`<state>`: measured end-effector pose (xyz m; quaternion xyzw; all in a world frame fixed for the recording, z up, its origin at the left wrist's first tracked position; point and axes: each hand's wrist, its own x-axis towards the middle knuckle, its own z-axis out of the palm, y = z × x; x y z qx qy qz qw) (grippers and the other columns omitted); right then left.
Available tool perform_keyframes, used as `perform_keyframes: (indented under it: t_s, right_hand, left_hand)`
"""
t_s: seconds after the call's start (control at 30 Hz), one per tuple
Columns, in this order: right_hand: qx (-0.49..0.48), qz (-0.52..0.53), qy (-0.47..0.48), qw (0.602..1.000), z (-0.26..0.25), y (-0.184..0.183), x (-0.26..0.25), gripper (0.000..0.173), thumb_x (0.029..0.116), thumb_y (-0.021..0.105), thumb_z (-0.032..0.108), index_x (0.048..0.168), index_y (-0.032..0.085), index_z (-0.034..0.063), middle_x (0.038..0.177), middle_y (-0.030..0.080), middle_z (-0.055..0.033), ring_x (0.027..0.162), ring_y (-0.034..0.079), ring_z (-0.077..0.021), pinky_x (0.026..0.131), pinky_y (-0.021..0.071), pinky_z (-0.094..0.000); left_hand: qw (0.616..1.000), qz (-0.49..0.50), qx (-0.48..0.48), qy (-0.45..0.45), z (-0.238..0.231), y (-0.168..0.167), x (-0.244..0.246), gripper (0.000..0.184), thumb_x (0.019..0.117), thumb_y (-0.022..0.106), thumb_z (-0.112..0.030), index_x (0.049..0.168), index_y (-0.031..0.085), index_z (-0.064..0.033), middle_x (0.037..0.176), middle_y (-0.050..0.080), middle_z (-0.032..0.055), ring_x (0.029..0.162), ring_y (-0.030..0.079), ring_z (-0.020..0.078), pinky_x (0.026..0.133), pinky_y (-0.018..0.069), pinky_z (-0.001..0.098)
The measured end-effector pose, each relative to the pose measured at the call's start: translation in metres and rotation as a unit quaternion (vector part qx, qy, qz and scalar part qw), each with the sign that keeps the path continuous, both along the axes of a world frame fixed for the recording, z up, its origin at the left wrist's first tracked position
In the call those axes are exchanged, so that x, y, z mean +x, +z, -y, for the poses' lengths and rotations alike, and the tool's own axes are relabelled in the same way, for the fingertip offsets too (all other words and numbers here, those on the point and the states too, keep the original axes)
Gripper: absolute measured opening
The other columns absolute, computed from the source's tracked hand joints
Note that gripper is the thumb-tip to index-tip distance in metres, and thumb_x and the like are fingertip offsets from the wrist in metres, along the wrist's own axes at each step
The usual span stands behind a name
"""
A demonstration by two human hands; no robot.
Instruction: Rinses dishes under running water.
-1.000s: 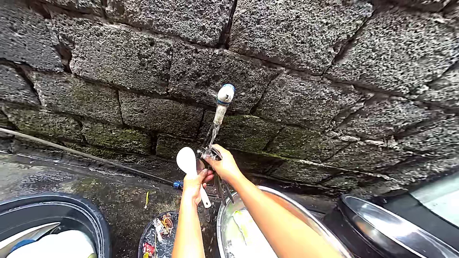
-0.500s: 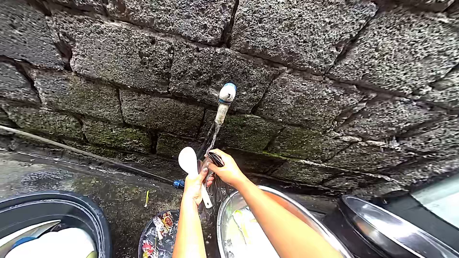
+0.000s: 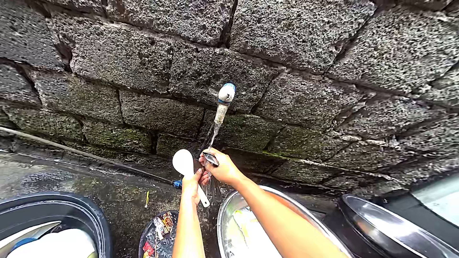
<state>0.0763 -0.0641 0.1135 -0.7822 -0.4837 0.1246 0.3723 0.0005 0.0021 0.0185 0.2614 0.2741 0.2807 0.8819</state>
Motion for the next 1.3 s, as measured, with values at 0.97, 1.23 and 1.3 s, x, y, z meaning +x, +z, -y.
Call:
perform_keyframes:
  t_s: [0.97,1.23,1.3]
  right_hand:
    - [-0.005,-0.086,-0.027,0.996,0.002,0.004,0.018,0.032,0.0952,0.060,-0.003,0.127,0.060,0.0002,0.109,0.069,-0.0137,0.098,0.067,-0.0192,0.091,0.0540,-0.0387]
    - [-0.067,-0.054,0.015,0.996,-0.008,0.009,0.004,0.032,0.0956,0.055,-0.007,0.127,0.059,-0.0011,0.102,0.066,-0.0119,0.080,0.066,-0.0179,0.075,0.0572,-0.0351]
    - [-0.061,-0.075,-0.011,0.995,-0.012,0.012,0.001,0.031,0.0987,0.053,-0.005,0.129,0.058,0.0000,0.101,0.064,-0.0114,0.075,0.064,-0.0167,0.070,0.0568,-0.0334]
  left_hand:
    - [0.953,-0.231,0.195,-0.018,-0.008,-0.020,0.002,0.083,0.0977,0.070,-0.011,0.158,0.012,-0.0039,0.092,0.061,0.0191,0.065,0.061,0.0207,0.062,0.0536,0.0346]
    - [0.875,-0.304,0.365,-0.089,0.003,-0.025,0.005,0.056,0.1126,0.036,-0.033,0.164,0.021,-0.0174,0.120,0.068,0.0227,0.108,0.066,0.0412,0.098,0.0475,0.0618]
    - [0.876,-0.329,0.345,-0.074,0.003,-0.025,0.002,0.075,0.1059,0.057,-0.027,0.165,0.013,-0.0139,0.108,0.070,0.0207,0.101,0.067,0.0393,0.094,0.0499,0.0600]
